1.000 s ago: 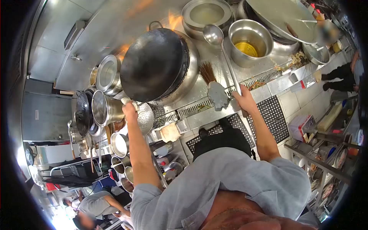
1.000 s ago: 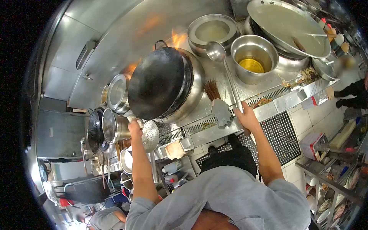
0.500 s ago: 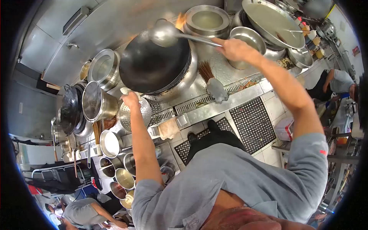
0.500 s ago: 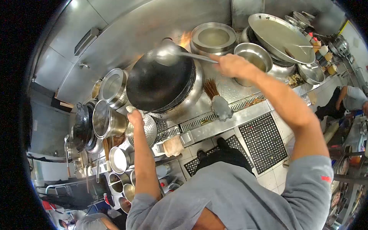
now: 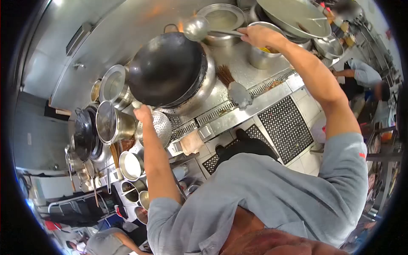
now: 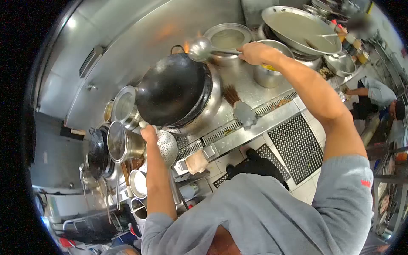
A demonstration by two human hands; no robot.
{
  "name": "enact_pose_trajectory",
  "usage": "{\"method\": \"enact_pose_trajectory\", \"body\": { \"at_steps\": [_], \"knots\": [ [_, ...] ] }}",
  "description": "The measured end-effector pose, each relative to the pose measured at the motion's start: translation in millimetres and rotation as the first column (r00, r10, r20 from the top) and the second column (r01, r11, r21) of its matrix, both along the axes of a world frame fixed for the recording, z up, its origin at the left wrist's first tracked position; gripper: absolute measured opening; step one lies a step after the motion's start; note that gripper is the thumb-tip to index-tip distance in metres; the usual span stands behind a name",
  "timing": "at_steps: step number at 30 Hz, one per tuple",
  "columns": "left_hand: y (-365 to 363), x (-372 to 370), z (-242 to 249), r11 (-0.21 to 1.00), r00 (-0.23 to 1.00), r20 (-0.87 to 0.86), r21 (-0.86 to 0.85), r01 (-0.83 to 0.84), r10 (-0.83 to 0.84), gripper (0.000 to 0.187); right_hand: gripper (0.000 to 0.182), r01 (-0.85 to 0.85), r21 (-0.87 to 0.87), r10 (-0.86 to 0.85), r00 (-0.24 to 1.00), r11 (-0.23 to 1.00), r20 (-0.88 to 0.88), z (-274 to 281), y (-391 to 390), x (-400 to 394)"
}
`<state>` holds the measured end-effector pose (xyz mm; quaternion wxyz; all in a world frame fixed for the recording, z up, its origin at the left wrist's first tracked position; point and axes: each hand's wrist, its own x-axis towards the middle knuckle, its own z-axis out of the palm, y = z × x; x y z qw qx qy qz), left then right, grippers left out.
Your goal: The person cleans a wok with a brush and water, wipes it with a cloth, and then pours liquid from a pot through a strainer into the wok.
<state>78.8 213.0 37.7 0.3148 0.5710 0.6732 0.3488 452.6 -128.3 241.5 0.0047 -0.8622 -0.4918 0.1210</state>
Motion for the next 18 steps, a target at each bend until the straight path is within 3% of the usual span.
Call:
{"method": "enact_pose_trajectory", "body": {
  "at_steps": [2, 3, 4, 5, 6, 9, 13, 15, 18],
  "knots": [
    [14, -2, -14, 0.999, 0.999, 0.026, -0.032, -0.020, 0.021, 0.042, 0.045, 0.283, 0.172, -0.227, 0.932, 0.944, -0.283, 9, -23, -14],
    [20, -6, -18, 0.999, 0.999, 0.044, -0.033, -0.011, 0.013, 0.041, 0.045, 0.300, 0.165, -0.240, 0.920, 0.939, -0.310, -8, -32, -9],
    [24, -9, -24, 1.000, 1.000, 0.020, -0.031, -0.004, 0.005, 0.041, 0.045, 0.229, 0.357, -0.143, 0.957, 0.906, -0.251, -32, -41, -2],
    [22, -9, -21, 0.998, 0.994, 0.106, -0.057, 0.020, -0.014, 0.042, 0.046, 0.142, 0.533, -0.060, 0.984, 0.834, -0.168, -54, -49, 5],
    [22, -10, -20, 0.996, 0.982, 0.188, -0.082, 0.046, -0.030, 0.042, 0.046, 0.202, 0.548, -0.083, 0.969, 0.812, -0.234, -74, -58, 3],
    [28, -16, -18, 0.991, 0.982, 0.181, -0.110, 0.075, -0.054, 0.042, 0.047, 0.375, 0.605, -0.148, 0.909, 0.703, -0.390, -154, -86, -15],
    [22, -15, -11, 0.991, 0.986, 0.161, -0.111, 0.067, -0.049, 0.041, 0.047, 0.550, 0.456, -0.285, 0.800, 0.700, -0.528, -267, -127, -47],
    [22, -18, -13, 0.987, 0.989, 0.140, -0.143, 0.074, -0.053, 0.041, 0.049, 0.600, 0.250, -0.393, 0.730, 0.759, -0.559, -274, -140, -58],
    [17, -17, -22, 0.981, 0.992, 0.120, -0.183, 0.064, -0.042, 0.041, 0.047, 0.617, 0.135, -0.468, 0.704, 0.775, -0.534, -284, -146, -57]
  ]
}}
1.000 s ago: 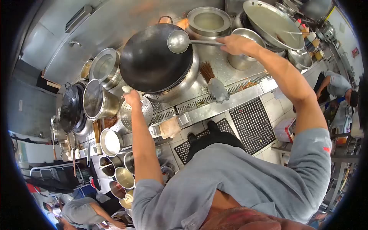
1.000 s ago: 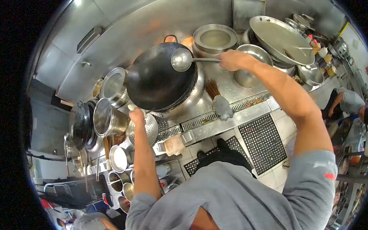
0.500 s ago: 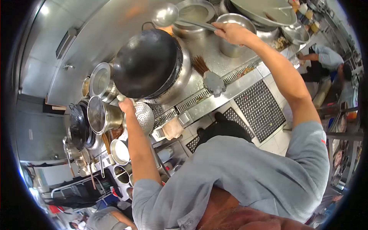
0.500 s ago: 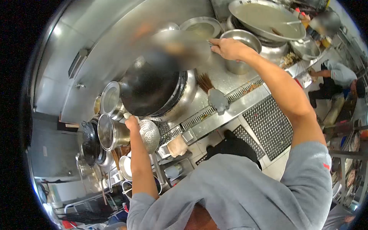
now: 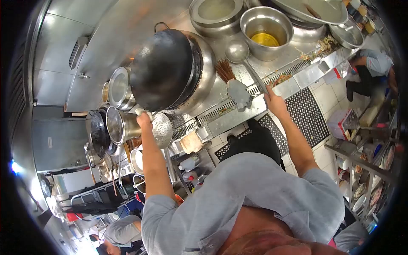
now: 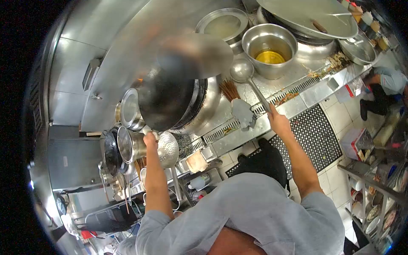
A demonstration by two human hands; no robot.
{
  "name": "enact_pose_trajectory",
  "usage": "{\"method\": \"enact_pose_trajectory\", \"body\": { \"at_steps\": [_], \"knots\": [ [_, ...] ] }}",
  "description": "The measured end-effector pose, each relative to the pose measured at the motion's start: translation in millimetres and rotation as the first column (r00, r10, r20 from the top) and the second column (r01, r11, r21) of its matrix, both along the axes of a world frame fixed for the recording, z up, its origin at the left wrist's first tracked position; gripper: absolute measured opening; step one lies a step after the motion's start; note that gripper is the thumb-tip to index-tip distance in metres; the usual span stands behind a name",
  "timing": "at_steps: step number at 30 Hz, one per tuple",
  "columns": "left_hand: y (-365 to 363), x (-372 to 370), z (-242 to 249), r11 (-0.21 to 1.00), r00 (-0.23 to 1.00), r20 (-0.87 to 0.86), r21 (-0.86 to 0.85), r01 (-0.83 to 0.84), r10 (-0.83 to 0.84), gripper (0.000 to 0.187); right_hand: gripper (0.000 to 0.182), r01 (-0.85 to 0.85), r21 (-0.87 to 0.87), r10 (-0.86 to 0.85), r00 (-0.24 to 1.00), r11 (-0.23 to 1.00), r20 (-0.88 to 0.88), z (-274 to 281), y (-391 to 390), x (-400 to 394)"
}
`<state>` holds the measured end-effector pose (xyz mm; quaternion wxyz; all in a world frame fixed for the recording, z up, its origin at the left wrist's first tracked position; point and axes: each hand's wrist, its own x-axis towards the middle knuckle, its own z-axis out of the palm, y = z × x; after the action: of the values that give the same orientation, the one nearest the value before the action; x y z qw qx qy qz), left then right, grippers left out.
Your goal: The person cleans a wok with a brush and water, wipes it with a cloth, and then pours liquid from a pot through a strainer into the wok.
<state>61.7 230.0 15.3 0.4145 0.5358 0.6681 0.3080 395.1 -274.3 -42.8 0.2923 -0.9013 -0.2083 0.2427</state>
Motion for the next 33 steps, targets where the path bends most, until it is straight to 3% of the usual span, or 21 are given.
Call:
{"method": "enact_pose_trajectory", "body": {
  "at_steps": [3, 5, 7, 9, 11, 13, 14, 17, 18, 19, 20, 21, 22, 23, 25, 26, 27, 29, 30, 31, 33],
  "knots": [
    [-48, 20, 7, 0.997, 0.993, 0.101, -0.064, -0.046, 0.053, 0.038, 0.053, -0.039, -0.129, 0.057, 0.989, 0.991, 0.137, -26, -3, 1],
    [-31, -10, -60, 0.885, 0.859, -0.432, 0.237, 0.401, -0.274, 0.033, 0.062, -0.087, -0.238, 0.167, 0.926, 0.967, 0.339, -17, 6, 1],
    [-100, 56, -9, 0.960, 0.965, 0.094, 0.117, -0.255, 0.245, 0.028, 0.067, -0.158, -0.005, 0.146, 0.896, 0.987, 0.420, -8, 36, -1],
    [-121, 75, -13, 0.940, 0.901, 0.385, 0.185, -0.289, 0.201, 0.027, 0.070, -0.255, -0.040, 0.251, 0.894, 0.966, 0.371, 6, 76, -12],
    [-138, 93, -1, 0.916, 0.882, 0.301, 0.060, -0.396, 0.362, 0.027, 0.074, -0.364, -0.074, 0.368, 0.873, 0.928, 0.321, 1, 101, -15],
    [-130, 89, -26, 0.932, 0.904, 0.323, 0.133, -0.337, 0.281, 0.035, 0.077, -0.367, -0.121, 0.370, 0.929, 0.922, 0.005, -21, 125, -17],
    [-128, 85, -28, 0.948, 0.909, 0.398, 0.223, -0.228, 0.125, 0.040, 0.083, -0.393, -0.118, 0.404, 0.911, 0.912, 0.083, -26, 127, -19],
    [-101, 77, -72, 0.903, 0.941, 0.137, 0.269, -0.336, 0.309, 0.029, 0.084, -0.428, -0.204, 0.453, 0.886, 0.881, 0.099, -3, 124, -21],
    [-109, 80, -53, 0.931, 0.847, -0.532, 0.314, 0.186, 0.010, 0.024, 0.084, -0.428, -0.193, 0.450, 0.889, 0.883, 0.085, -10, 120, -18],
    [-123, 75, -31, 0.830, 0.268, -0.943, -0.018, 0.558, -0.200, 0.020, 0.085, -0.459, -0.175, 0.475, 0.877, 0.871, 0.067, -21, 117, -20],
    [-124, 67, -55, 0.733, 0.369, -0.929, 0.248, 0.633, -0.005, 0.015, 0.085, -0.418, -0.275, 0.459, 0.882, 0.866, 0.104, -26, 117, -26],
    [-92, 72, -127, 0.904, 0.915, -0.404, 0.385, 0.185, -0.015, 0.028, 0.085, -0.371, -0.364, 0.448, 0.881, 0.855, 0.155, -29, 116, -32],
    [-102, 89, -105, 0.938, 0.913, 0.291, 0.109, -0.330, 0.287, 0.057, 0.088, -0.400, -0.392, 0.441, 0.897, 0.828, 0.015, -24, 119, -26],
    [-162, 78, 22, 0.944, 0.841, 0.453, -0.270, -0.189, 0.298, 0.055, 0.088, -0.383, -0.492, 0.463, 0.885, 0.782, 0.048, -13, 120, -31],
    [-177, 54, 29, 0.951, 0.775, 0.616, -0.303, 0.066, 0.143, 0.031, 0.088, -0.379, -0.557, 0.494, 0.867, 0.739, 0.067, 14, 123, -41],
    [-187, 33, 54, 0.917, 0.837, 0.498, -0.180, 0.356, -0.227, 0.026, 0.086, -0.381, -0.613, 0.532, 0.843, 0.693, 0.078, 38, 125, -50],
    [-159, 25, 33, 0.726, 0.726, 0.173, -0.076, 0.683, -0.665, 0.029, 0.086, -0.424, -0.633, 0.615, 0.782, 0.648, 0.105, 21, 125, -48],
    [-164, -3, 119, 0.466, 0.512, 0.180, -0.242, 0.851, -0.840, 0.029, 0.076, -0.516, -0.409, 0.657, 0.544, 0.753, 0.522, -19, 136, -25],
    [-167, -20, 172, 0.417, 0.345, -0.268, -0.290, 0.861, -0.899, 0.020, 0.076, -0.560, -0.461, 0.720, 0.449, 0.688, 0.529, -5, 152, -41],
    [-161, -68, 159, 0.376, 0.422, -0.115, 0.289, 0.880, -0.899, 0.016, 0.071, -0.716, -0.423, 0.831, 0.457, 0.555, 0.317, 24, 150, -73],
    [-166, -82, 177, 0.478, 0.511, -0.070, 0.262, 0.838, -0.857, 0.018, 0.066, -0.862, -0.366, 0.921, 0.388, 0.350, -0.033, 76, 121, -147]
  ]
}}
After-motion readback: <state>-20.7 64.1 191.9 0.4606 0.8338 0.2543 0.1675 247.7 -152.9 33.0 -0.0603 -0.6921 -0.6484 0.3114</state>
